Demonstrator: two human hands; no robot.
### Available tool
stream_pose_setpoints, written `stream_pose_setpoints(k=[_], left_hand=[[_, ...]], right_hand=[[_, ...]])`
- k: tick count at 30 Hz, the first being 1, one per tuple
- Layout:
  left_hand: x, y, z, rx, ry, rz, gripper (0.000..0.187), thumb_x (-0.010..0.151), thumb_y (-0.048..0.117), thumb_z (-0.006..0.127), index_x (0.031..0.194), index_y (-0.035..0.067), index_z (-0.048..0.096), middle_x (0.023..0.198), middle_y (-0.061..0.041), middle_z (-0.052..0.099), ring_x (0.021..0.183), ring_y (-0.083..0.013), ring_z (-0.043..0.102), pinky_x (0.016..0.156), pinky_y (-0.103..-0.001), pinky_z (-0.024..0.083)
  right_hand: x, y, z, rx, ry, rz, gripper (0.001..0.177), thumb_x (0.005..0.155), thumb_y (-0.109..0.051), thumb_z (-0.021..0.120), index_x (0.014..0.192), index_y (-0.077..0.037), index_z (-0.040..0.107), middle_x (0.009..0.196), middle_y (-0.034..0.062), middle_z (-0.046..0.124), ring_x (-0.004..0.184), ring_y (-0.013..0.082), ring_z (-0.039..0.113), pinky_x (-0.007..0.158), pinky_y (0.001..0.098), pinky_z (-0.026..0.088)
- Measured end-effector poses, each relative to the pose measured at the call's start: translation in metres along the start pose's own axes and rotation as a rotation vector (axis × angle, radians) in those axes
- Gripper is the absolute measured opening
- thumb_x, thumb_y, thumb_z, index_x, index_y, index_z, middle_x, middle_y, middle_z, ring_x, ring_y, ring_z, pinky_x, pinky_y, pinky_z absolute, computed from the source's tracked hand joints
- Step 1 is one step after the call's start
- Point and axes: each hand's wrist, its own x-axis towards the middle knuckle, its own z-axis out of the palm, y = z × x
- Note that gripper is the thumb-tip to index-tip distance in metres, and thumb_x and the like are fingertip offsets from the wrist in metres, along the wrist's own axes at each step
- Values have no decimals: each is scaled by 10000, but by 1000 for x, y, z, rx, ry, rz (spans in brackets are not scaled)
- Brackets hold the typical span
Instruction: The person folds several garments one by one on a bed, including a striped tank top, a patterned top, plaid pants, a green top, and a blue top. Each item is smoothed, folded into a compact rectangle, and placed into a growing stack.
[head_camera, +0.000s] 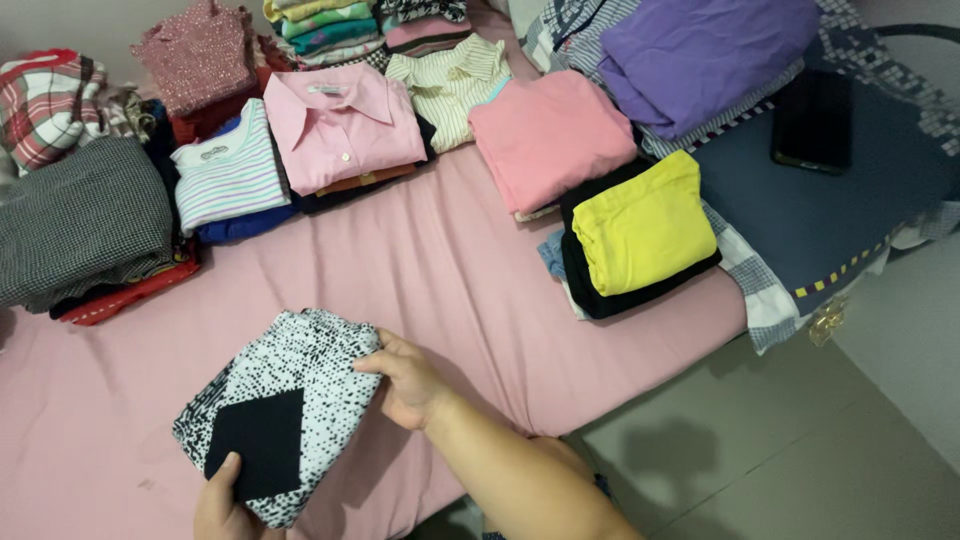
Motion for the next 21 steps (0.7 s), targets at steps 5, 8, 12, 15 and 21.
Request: stream_pose_setpoints(k=[5, 8, 12, 15, 21], left_hand=[[-30, 3, 58, -127, -21, 93, 544, 1033, 220, 424, 1532, 3, 418, 1481, -196, 539, 1325, -342, 559, 1123, -540, 427], [-38, 2, 79, -190, -50, 187, 514, 1042, 184, 416, 1520, -7, 423, 1487, -196, 542, 1350, -333, 559, 1144, -516, 438], [-43, -4, 91, -157, 2, 340, 487, 1043, 118, 423, 1505, -33, 448, 1439, -219, 574, 1293, -351, 598, 1099, -496, 495], [-41, -7, 94, -164, 4, 458, 477, 1043, 70, 435, 1507, -39, 459, 1418, -220, 591, 1260, -347, 625, 1077, -476, 531], [-37, -23, 88, -155, -39, 436, 437, 1032, 9, 492, 1469, -21, 488, 1342, -184, 625, 1174, -297, 650, 1022, -416, 543]], right_hand=[[-13, 3, 15, 81, 136, -6, 522, 913, -204, 690, 1402, -149, 517, 1296, 35, 656, 1214, 202, 615, 1062, 423, 490], [-14, 23, 27, -13, 378, 43, 596, 854, -276, 690, 1414, -302, 489, 1296, -48, 644, 1193, 165, 600, 1010, 459, 488], [-17, 50, 23, 5, 445, 119, 583, 907, -466, 673, 1420, -234, 521, 1281, -14, 654, 1157, 192, 620, 989, 480, 504], [-21, 64, 17, 58, 328, 271, 695, 927, -658, 592, 1438, -188, 566, 1323, 16, 664, 1162, 207, 628, 961, 456, 504], [-23, 53, 10, 294, 67, 299, 702, 971, -592, 562, 1454, -83, 566, 1397, 92, 660, 1284, 255, 617, 1088, 432, 492]])
